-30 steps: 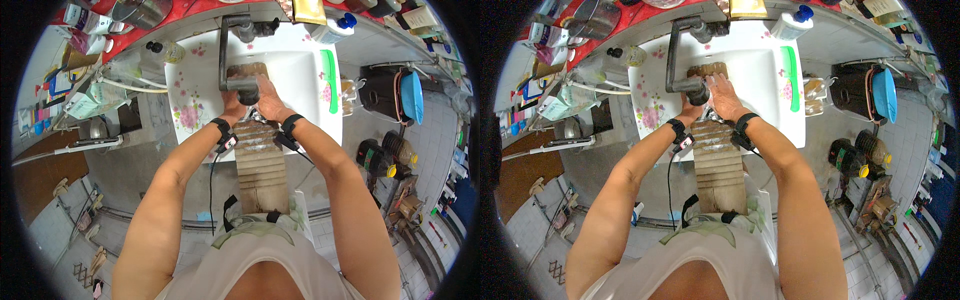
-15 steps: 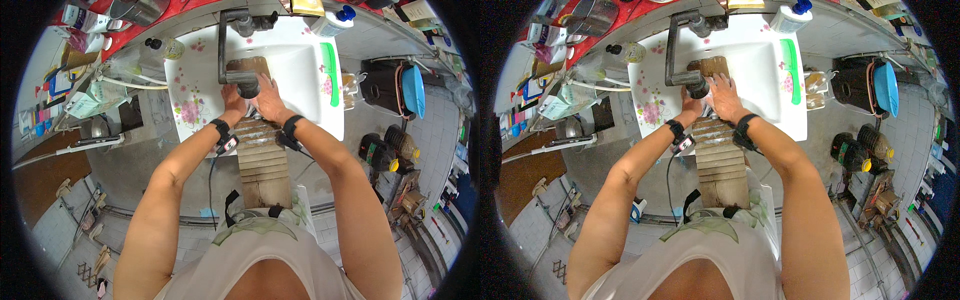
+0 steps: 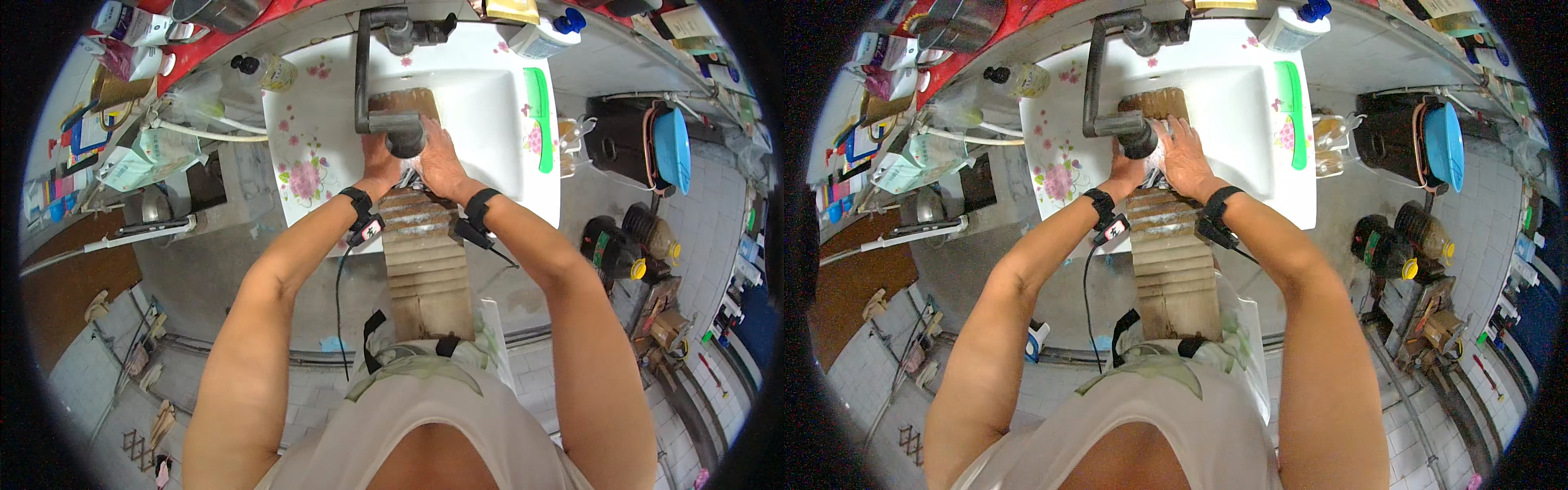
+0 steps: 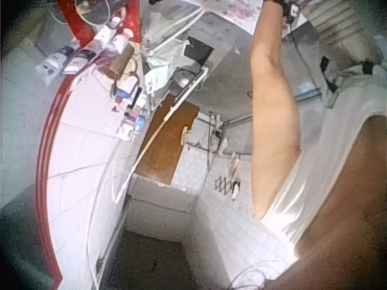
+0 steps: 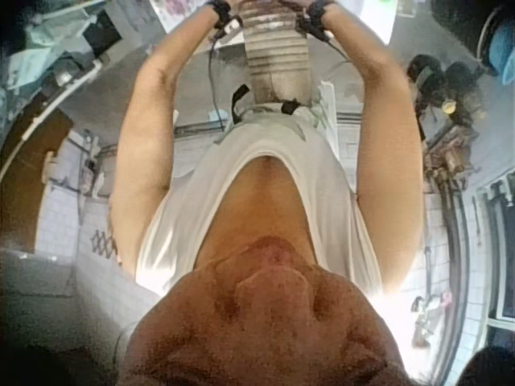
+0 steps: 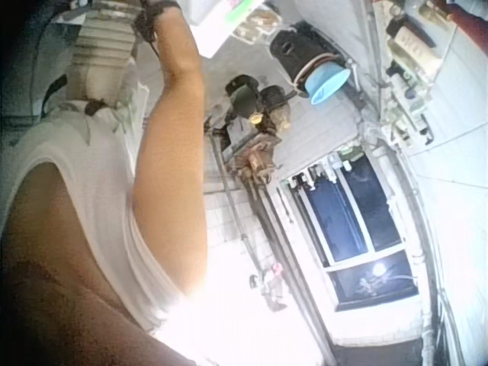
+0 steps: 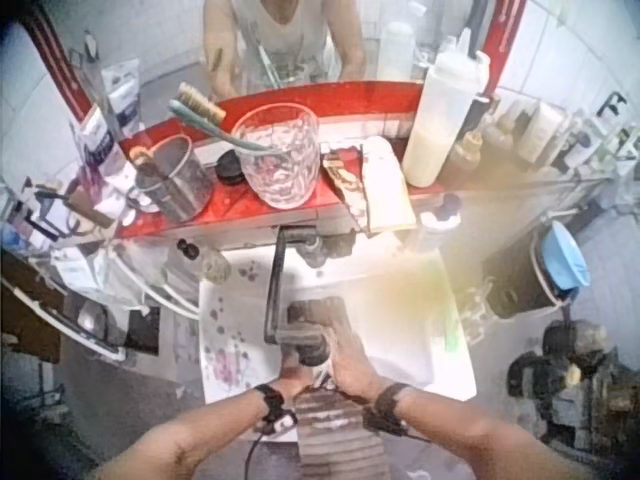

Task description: The person washes a cloth by hand using a washboard in a sink, applying water and rubbing the fabric against the board.

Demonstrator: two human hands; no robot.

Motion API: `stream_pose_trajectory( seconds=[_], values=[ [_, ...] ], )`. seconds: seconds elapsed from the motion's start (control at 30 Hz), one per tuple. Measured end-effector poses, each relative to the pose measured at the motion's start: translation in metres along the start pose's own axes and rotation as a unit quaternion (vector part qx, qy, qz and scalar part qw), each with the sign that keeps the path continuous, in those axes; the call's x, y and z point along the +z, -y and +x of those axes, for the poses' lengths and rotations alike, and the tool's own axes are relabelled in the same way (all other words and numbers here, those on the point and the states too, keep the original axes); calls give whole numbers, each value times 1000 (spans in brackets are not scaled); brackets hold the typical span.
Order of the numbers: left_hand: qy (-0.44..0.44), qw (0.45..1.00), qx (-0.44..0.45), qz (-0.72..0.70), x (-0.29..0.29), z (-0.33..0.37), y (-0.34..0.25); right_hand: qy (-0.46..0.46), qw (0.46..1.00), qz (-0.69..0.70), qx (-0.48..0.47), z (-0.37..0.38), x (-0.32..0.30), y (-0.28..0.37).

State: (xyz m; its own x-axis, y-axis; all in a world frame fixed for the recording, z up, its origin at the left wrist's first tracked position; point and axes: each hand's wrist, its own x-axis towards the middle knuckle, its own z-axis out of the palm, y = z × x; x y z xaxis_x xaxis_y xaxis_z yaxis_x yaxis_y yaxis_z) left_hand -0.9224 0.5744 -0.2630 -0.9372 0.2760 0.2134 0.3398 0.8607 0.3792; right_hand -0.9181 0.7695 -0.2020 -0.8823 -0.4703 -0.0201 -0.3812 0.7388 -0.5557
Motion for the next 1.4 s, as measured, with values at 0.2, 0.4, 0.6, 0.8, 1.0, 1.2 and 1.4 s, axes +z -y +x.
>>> stream_pose_trajectory(
  seconds=[0.2, 0.4, 0.6, 0.8, 1.0, 1.2, 1.4],
  values=[
    [102, 970, -95, -199, -70, -73, -81, 57, 998, 20, -12, -87, -27, 38],
    [114, 965, -191, -143, 7, -9, 14, 35, 999, -8, -31, 20, -6, 8],
    [78, 972, -73, -211, -55, -66, -71, 91, 991, 91, -22, -87, -22, 24],
    [96, 969, -116, -197, -10, -6, -8, 100, 993, -37, -46, 7, -8, -12],
    [2, 992, 48, -120, -11, 27, 27, 102, 994, 4, 39, 34, -12, -15],
    [100, 954, -157, -237, -75, -15, -49, 61, 981, 185, 17, -24, -38, 7],
    [38, 953, -86, -287, -105, -66, -95, -56, 954, 290, 60, -78, -37, 62]
  ],
)
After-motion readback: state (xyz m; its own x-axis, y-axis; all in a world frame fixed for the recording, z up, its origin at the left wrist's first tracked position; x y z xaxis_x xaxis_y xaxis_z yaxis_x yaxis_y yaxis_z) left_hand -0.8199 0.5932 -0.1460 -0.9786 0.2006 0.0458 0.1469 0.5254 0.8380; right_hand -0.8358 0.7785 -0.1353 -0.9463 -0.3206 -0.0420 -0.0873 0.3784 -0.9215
